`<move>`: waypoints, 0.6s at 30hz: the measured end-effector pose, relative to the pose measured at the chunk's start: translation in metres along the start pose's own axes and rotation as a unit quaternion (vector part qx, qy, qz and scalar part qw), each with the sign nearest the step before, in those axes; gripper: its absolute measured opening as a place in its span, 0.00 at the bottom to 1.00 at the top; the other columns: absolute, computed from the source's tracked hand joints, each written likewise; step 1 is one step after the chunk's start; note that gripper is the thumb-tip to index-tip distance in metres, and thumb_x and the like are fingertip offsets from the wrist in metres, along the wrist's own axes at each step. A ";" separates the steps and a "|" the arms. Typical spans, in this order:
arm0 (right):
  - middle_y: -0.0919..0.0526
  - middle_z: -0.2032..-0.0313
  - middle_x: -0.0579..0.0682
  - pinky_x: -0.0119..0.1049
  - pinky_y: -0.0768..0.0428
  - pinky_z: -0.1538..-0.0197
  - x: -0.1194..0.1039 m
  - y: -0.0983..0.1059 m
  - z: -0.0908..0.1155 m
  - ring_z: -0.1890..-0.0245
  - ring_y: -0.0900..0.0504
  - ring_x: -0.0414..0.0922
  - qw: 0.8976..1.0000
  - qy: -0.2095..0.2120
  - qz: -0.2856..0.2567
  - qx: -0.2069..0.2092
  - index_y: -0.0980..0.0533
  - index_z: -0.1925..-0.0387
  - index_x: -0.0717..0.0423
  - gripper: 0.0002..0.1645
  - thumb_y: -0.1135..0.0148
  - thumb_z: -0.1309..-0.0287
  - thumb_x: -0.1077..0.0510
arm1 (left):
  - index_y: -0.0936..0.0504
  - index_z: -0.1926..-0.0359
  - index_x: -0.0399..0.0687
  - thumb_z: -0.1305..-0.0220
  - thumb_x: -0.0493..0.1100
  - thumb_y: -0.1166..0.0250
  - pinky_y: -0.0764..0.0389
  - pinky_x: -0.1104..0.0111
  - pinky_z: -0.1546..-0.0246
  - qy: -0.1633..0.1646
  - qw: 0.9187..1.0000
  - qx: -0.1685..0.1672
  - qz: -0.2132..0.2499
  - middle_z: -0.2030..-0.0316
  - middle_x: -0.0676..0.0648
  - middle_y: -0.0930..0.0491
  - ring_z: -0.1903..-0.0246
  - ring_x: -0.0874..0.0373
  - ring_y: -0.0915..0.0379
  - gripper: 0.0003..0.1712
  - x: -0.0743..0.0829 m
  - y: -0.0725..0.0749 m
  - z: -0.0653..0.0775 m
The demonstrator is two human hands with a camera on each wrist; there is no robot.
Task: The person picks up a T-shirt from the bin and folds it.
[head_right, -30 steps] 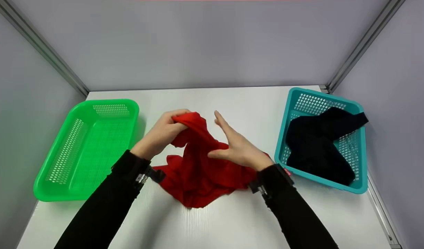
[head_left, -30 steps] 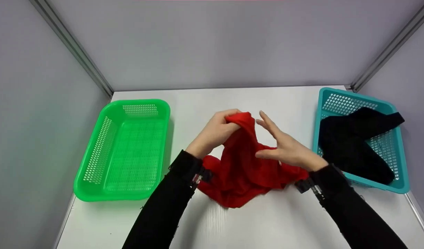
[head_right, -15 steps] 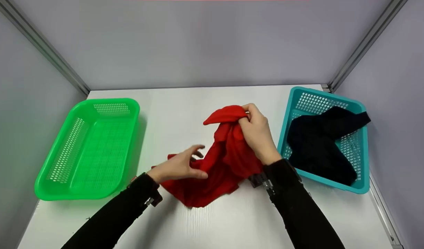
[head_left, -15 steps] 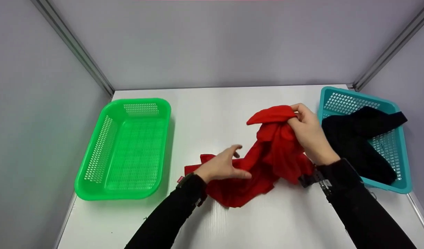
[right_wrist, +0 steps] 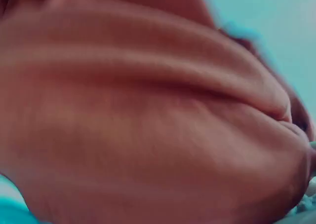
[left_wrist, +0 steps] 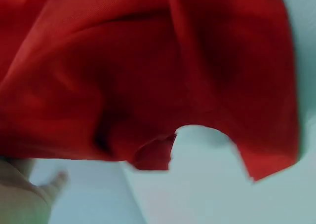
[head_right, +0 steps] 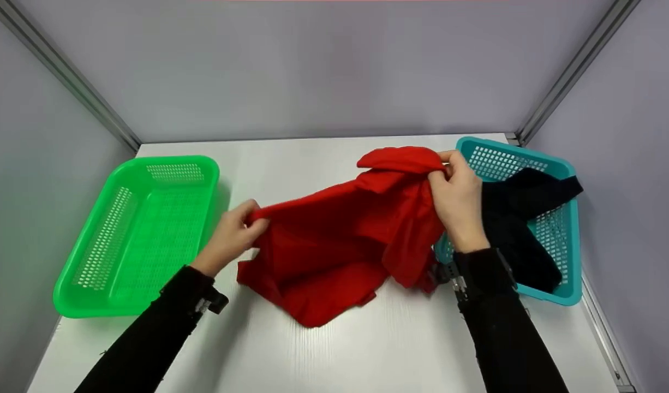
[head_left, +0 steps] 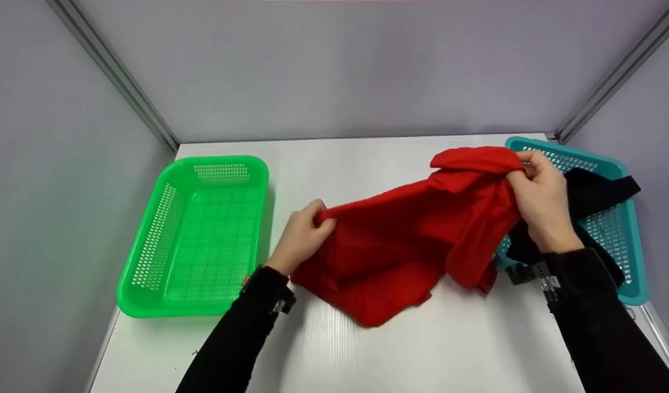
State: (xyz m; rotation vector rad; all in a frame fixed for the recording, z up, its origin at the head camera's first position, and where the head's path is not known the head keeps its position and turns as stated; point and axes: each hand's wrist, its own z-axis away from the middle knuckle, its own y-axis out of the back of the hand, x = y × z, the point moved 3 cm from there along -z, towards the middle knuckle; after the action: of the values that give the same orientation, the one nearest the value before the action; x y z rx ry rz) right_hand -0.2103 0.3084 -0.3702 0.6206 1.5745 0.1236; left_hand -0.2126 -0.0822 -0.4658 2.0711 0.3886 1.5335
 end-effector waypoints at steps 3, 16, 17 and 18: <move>0.22 0.77 0.36 0.30 0.29 0.67 0.005 0.014 -0.004 0.72 0.26 0.39 0.997 0.018 0.077 0.015 0.21 0.46 0.49 0.14 0.45 0.28 0.54 | 0.30 0.66 0.44 0.34 0.34 0.31 0.30 0.65 0.71 0.000 1.000 0.000 0.013 0.77 0.51 0.28 0.74 0.55 0.33 0.13 0.004 0.029 -0.007; 0.22 0.59 0.67 0.40 0.37 0.60 0.002 0.038 -0.010 0.61 0.29 0.57 0.961 0.134 0.239 0.028 0.19 0.49 0.68 0.16 0.48 0.31 0.64 | 0.14 0.53 0.37 0.28 0.38 0.37 0.21 0.51 0.55 0.055 0.974 0.024 -0.217 0.56 0.39 0.21 0.54 0.41 0.24 0.09 0.010 0.088 -0.028; 0.23 0.64 0.64 0.40 0.37 0.61 0.000 0.039 -0.011 0.64 0.29 0.56 0.960 0.132 0.243 0.032 0.18 0.50 0.67 0.16 0.46 0.32 0.64 | 0.14 0.53 0.37 0.28 0.38 0.37 0.23 0.51 0.52 0.048 0.972 0.044 -0.228 0.55 0.38 0.23 0.53 0.40 0.26 0.09 0.010 0.089 -0.029; 0.23 0.69 0.62 0.39 0.34 0.63 -0.001 0.040 -0.013 0.67 0.27 0.55 0.964 0.117 0.236 0.027 0.18 0.51 0.66 0.16 0.46 0.33 0.64 | 0.14 0.54 0.37 0.27 0.39 0.36 0.25 0.51 0.50 0.041 0.968 0.067 -0.239 0.54 0.37 0.24 0.52 0.39 0.29 0.09 0.011 0.090 -0.030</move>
State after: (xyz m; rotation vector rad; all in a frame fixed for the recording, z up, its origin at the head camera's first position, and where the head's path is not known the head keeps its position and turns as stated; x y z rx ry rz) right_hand -0.2102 0.3457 -0.3504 1.0488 1.6325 0.5290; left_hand -0.2452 -0.1430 -0.3994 1.8314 0.9703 1.3249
